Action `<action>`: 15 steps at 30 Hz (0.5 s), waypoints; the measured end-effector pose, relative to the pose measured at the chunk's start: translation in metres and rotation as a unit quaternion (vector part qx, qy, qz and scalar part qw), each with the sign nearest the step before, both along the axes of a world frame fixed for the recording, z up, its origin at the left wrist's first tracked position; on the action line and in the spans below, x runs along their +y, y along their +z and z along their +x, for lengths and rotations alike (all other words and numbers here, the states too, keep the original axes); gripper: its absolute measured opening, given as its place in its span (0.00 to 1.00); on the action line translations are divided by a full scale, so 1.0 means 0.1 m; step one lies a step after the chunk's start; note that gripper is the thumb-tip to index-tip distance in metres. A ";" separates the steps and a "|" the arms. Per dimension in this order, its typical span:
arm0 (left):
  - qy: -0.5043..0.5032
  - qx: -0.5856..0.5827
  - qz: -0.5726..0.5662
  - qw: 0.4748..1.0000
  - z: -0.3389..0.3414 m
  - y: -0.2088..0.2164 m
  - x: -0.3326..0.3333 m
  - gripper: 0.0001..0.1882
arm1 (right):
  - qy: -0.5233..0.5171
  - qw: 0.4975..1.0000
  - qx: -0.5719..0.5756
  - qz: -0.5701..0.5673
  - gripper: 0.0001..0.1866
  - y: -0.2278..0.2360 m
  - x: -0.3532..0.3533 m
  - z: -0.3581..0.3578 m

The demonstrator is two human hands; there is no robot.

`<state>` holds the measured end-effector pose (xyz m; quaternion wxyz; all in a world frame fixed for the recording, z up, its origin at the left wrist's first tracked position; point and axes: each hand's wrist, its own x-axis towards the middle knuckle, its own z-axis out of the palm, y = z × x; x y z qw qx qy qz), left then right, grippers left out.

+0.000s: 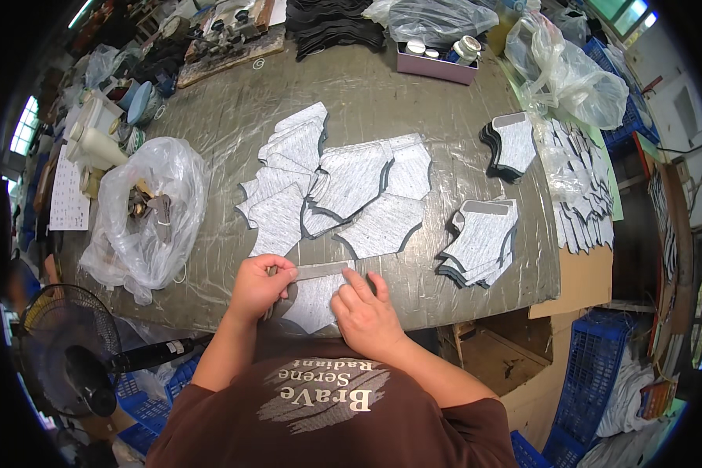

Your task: Apply reinforcement strips to shoe upper components at a manufacturing workstation.

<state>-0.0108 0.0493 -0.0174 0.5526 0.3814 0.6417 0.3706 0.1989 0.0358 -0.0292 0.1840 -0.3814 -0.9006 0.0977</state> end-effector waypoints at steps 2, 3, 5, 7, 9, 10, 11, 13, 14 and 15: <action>-0.001 0.001 0.000 1.000 0.01 0.00 0.00 0.04 | 0.002 1.000 -0.005 -0.003 0.06 0.02 0.00 0.00; -0.002 0.003 0.000 1.000 0.01 0.01 0.00 0.04 | 0.005 1.000 -0.009 -0.006 0.06 0.03 0.00 0.00; -0.004 0.023 0.009 1.000 0.03 0.00 0.00 0.04 | 0.003 1.000 -0.012 -0.015 0.07 0.01 0.00 0.01; -0.007 0.044 0.017 0.999 0.03 -0.03 -0.01 0.05 | 0.001 1.000 -0.014 -0.023 0.07 0.03 0.01 0.01; -0.046 0.166 0.082 0.982 0.03 -0.08 -0.01 0.05 | -0.002 1.000 -0.008 -0.023 0.09 0.07 0.02 0.01; -0.047 0.166 0.083 0.982 0.04 -0.07 0.00 0.05 | -0.002 1.000 -0.008 -0.022 0.09 0.06 0.03 0.02; -0.073 0.240 0.141 0.958 0.05 -0.06 0.01 0.05 | 0.002 0.999 -0.016 -0.028 0.09 0.06 0.03 0.01; -0.098 0.311 0.200 0.924 0.05 -0.04 0.02 0.05 | 0.006 0.999 -0.025 -0.032 0.10 0.06 0.03 0.01; -0.108 0.328 0.194 0.918 0.05 -0.03 0.03 0.05 | 0.005 0.999 -0.022 -0.038 0.10 0.05 0.03 0.01; -0.119 0.345 0.187 0.912 0.06 -0.02 0.04 0.05 | 0.005 0.999 -0.019 -0.044 0.09 0.05 0.04 0.01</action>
